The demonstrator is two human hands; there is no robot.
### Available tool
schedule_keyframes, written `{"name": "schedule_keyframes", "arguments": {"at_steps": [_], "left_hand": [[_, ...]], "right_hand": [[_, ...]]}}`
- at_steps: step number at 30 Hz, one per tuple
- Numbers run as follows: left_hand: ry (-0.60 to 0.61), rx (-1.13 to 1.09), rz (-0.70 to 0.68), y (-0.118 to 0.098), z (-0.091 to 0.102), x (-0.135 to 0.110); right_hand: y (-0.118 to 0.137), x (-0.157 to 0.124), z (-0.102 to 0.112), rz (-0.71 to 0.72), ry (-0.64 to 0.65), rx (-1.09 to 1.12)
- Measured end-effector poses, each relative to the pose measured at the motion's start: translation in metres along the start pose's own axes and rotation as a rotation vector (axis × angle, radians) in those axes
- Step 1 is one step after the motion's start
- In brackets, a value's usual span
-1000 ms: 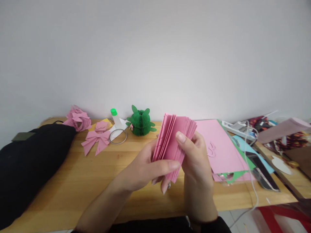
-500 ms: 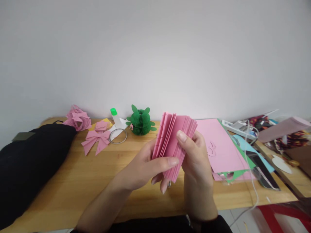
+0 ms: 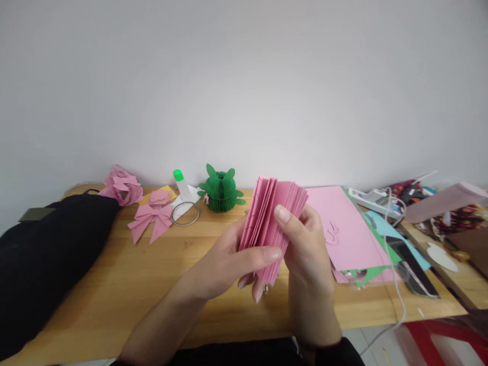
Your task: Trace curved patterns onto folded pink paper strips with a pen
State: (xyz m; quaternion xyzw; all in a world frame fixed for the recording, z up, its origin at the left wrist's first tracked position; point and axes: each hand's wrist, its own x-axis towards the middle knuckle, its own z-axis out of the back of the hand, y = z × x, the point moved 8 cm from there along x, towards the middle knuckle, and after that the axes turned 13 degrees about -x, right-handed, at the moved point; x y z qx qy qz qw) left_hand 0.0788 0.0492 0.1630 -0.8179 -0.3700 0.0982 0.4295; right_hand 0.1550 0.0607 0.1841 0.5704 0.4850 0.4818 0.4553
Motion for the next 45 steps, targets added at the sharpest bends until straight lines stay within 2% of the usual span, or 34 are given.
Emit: {"name": "schedule_keyframes", "arguments": {"at_steps": [9,30,45], "left_hand": [[-0.031,0.017,-0.008,-0.0004,0.0007,0.0002],[0.006,0.038,-0.006,-0.0019,-0.0027,0.0015],[-0.021,0.067,0.019,-0.0006,0.0005,-0.0003]], "right_hand": [[-0.0001,0.0017,-0.0006,0.014,0.016,0.029],[-0.0058,0.0005,-0.0009,-0.031,0.031,0.034],[-0.0003,0.0019,0.0003,0.03,0.015,-0.021]]}}
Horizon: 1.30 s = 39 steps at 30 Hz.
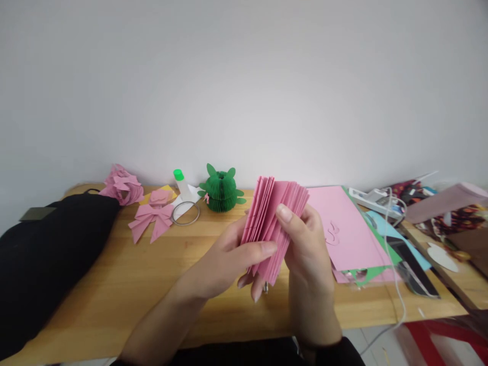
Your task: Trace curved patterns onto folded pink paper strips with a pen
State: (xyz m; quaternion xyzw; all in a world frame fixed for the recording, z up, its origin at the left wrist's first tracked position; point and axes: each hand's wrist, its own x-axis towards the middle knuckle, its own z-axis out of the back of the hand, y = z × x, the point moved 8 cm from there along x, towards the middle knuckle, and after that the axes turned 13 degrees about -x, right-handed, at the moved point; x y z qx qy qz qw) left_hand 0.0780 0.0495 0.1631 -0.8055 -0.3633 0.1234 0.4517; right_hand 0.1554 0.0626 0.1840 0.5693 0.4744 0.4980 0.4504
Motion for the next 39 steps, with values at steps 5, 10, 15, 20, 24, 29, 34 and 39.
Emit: {"name": "schedule_keyframes", "arguments": {"at_steps": [5,10,15,20,24,29,34,39], "left_hand": [[0.002,-0.015,0.01,0.0034,0.0017,-0.0001],[0.003,-0.013,-0.003,0.0009,0.0011,0.0015],[0.011,0.003,0.004,-0.0005,-0.0014,0.0019],[-0.011,-0.018,0.002,-0.0002,-0.0013,0.0013],[-0.016,-0.023,-0.003,-0.0011,-0.0005,0.0007],[-0.002,-0.052,0.003,0.0012,0.0013,0.0004],[0.003,-0.082,-0.005,0.0027,0.0014,0.0007],[0.0,-0.058,-0.016,-0.0001,-0.0005,0.0005]], "right_hand": [[0.0011,-0.0017,-0.0007,-0.016,-0.003,0.003],[-0.0022,-0.0004,-0.0005,-0.049,-0.004,0.011],[-0.0031,0.0016,0.0002,-0.039,-0.006,0.019],[-0.0018,0.0021,0.0001,-0.011,-0.012,0.04],[-0.0011,0.0019,-0.0003,-0.009,-0.009,0.034],[-0.0017,0.0011,0.0012,-0.022,-0.019,0.013],[-0.0032,-0.0001,0.0017,-0.043,-0.021,0.007],[-0.0018,0.0005,-0.0004,-0.042,-0.006,0.008]]}}
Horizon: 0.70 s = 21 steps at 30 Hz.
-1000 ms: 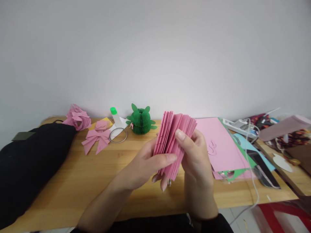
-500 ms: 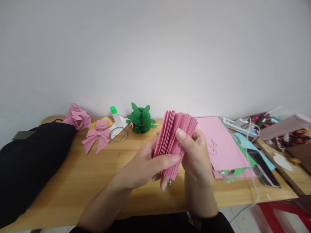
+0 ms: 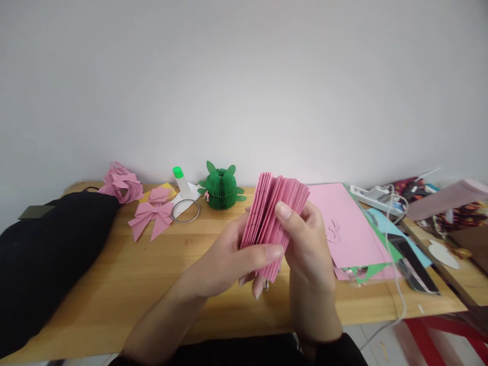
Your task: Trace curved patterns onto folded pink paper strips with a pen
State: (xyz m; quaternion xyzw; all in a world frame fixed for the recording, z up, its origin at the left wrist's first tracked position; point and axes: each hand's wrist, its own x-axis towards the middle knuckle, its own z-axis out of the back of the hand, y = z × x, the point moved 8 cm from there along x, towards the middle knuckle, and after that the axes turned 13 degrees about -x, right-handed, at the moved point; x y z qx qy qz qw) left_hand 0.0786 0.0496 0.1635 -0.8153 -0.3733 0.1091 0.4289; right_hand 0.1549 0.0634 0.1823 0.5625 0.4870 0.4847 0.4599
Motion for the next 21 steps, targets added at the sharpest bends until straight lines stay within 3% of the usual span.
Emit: {"name": "schedule_keyframes", "arguments": {"at_steps": [21], "left_hand": [[-0.017,0.04,0.015,0.0001,0.001,-0.0009]], "right_hand": [[-0.0024,-0.0009,0.0007,-0.007,0.0,0.018]]}}
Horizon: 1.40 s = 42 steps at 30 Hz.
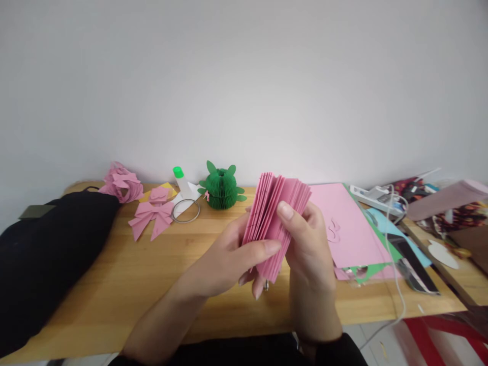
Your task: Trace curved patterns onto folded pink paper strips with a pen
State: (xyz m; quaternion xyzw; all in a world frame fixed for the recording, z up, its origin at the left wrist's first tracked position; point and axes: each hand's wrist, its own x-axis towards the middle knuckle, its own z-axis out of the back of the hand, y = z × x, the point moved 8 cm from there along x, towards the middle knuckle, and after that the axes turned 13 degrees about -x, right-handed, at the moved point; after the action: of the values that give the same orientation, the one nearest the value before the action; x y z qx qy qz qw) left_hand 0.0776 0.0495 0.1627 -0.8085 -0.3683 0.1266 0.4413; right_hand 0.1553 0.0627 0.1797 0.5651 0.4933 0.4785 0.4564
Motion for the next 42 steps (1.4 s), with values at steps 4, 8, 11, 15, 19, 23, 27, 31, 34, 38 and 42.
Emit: {"name": "schedule_keyframes", "arguments": {"at_steps": [4,8,11,15,19,23,27,31,34,38,42], "left_hand": [[0.015,0.006,-0.01,-0.0015,-0.0015,0.0004],[0.043,0.0,-0.014,-0.0007,-0.002,0.0005],[0.095,-0.046,-0.013,0.002,-0.0036,0.0006],[0.106,-0.093,-0.01,0.0055,-0.0027,0.001],[0.111,-0.1,-0.029,0.0054,-0.0031,0.0019],[0.1,-0.098,-0.046,0.0045,-0.0026,0.003],[0.083,-0.106,-0.039,0.0058,-0.0016,0.0028],[0.086,-0.114,-0.028,0.0066,-0.0011,0.0024],[0.096,-0.107,-0.02,0.0057,-0.0022,0.0023],[0.097,-0.105,-0.013,0.0044,-0.0032,0.0024],[0.095,-0.096,-0.014,0.0043,-0.0031,0.0023]], "right_hand": [[0.0016,0.0003,0.0001,0.024,-0.002,-0.015],[0.002,0.0008,0.0034,0.04,-0.024,-0.017],[0.0004,0.0017,0.0069,0.044,-0.035,-0.044],[-0.0015,0.002,0.0089,0.046,-0.036,-0.075],[-0.0016,0.0018,0.0082,0.04,-0.034,-0.056],[-0.001,0.002,0.0061,0.025,-0.018,-0.038],[0.0,0.002,0.0052,0.02,-0.005,-0.038],[-0.001,0.002,0.0063,0.017,-0.016,-0.049],[-0.0017,0.002,0.0073,0.019,-0.023,-0.048],[-0.0012,0.0019,0.0077,0.019,-0.024,-0.039],[-0.0004,0.0021,0.0076,0.014,-0.031,-0.043]]}}
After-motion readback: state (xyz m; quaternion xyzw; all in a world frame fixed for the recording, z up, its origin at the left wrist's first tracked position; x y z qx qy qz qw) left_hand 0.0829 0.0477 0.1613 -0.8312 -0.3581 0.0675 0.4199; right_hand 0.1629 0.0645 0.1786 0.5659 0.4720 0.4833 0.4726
